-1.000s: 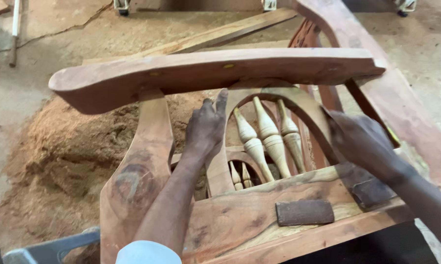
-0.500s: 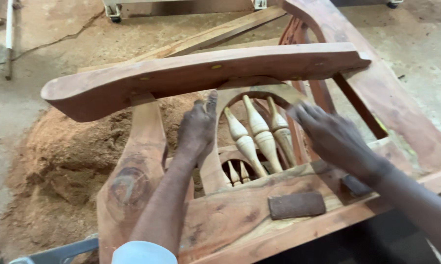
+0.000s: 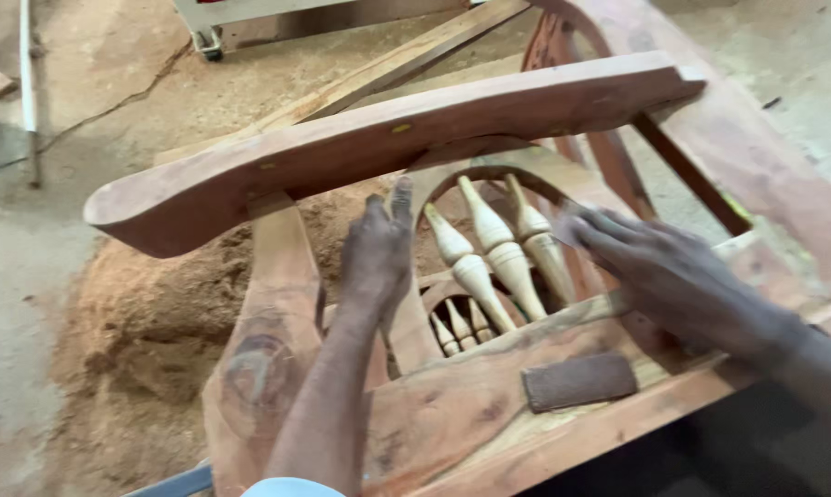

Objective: The person is sanding a wooden chair frame by hand using pieces of sandpaper, focusing on the curved top rail and the vertical spindles while another person assists by holding the wood steady.

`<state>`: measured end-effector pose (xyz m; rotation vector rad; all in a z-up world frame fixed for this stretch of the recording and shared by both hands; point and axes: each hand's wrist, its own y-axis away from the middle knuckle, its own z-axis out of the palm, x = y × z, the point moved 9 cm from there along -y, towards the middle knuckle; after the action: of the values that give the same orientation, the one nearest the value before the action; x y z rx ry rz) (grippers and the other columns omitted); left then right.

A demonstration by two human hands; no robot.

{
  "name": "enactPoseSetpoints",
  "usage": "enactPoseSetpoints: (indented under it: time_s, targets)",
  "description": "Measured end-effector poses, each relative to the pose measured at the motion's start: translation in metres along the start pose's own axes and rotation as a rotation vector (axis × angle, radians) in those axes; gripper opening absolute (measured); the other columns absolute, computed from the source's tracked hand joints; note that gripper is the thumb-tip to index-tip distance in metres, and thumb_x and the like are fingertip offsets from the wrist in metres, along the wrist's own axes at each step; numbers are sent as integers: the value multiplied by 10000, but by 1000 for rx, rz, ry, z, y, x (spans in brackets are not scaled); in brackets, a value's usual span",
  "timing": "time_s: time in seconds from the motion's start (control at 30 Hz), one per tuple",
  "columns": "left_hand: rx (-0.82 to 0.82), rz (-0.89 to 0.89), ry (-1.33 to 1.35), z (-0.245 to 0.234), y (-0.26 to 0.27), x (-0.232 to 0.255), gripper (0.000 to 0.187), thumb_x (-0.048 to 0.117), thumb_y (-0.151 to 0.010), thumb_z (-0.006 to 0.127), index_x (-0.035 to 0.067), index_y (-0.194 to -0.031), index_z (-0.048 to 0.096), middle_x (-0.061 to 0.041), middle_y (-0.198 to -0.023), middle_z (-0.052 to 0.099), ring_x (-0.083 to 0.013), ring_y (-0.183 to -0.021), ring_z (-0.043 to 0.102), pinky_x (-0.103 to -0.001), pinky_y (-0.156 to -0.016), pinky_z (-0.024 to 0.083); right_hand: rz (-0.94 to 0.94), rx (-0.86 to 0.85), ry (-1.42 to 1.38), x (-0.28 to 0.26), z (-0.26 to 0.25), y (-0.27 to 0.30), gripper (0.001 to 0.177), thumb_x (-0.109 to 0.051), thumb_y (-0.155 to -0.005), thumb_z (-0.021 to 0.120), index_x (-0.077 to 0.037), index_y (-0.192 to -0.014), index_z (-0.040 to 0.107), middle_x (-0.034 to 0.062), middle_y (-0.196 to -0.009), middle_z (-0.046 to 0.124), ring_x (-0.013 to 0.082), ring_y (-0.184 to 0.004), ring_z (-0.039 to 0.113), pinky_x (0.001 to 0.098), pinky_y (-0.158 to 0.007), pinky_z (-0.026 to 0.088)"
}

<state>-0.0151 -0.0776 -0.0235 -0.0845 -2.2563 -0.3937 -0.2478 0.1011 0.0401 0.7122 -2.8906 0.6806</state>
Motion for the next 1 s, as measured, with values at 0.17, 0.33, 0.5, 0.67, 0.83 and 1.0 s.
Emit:
enactPoseSetpoints:
  time_s: [0.17, 0.33, 0.5, 0.67, 0.83, 1.0]
  targets:
    - [103, 62, -109, -11, -2, 11, 789, 684, -987, 240, 43, -1299, 577, -266, -1080, 725, -437, -1053, 708, -580, -913, 531, 416, -619, -74, 50, 56, -2, 534, -111, -1007, 482, -146, -1539, 452, 22, -1478, 588, 190, -842, 701, 295, -681, 631]
    - [84, 129, -93, -6, -5, 18, 828, 697, -1003, 219, 25, -1335, 568, -269, -1065, 719, -445, -1062, 700, -576, -916, 542, 420, -429, -113, 56, 40, -53, 342, -161, -1053, 464, -116, -1380, 557, 50, -1387, 634, 256, -929, 718, 417, -790, 584]
    - [94, 56, -170, -4, -11, 9, 830, 701, -976, 203, 52, -1346, 563, -247, -1021, 735, -428, -1017, 721, -574, -889, 563, 68, -10, -82, 11, -22, 8, 615, -133, -843, 500, -59, -1453, 501, 131, -1406, 593, 283, -1078, 695, 401, -819, 582]
    - [94, 91, -148, -3, -7, 9, 847, 703, -992, 195, 22, -1354, 544, -237, -1018, 731, -409, -1001, 725, -561, -865, 561, 338, -376, -150, 49, 25, -31, 427, -324, -1048, 453, -144, -1424, 545, 58, -1347, 649, 243, -942, 726, 393, -751, 611]
    - [75, 134, -130, -3, -7, 14, 852, 704, -997, 187, 26, -1328, 583, -218, -963, 747, -388, -972, 736, -548, -848, 560, 398, -316, -202, 57, 22, -65, 359, -325, -1065, 480, -93, -1306, 609, 124, -1260, 696, 331, -981, 706, 453, -820, 572]
    - [8, -45, -149, 2, -8, 0, 815, 683, -982, 183, 77, -1396, 538, -245, -923, 738, -450, -887, 770, -593, -781, 607, 324, -250, -62, 29, -5, 15, 603, -185, -875, 541, -105, -1471, 505, 166, -1413, 598, 293, -982, 723, 407, -768, 614]
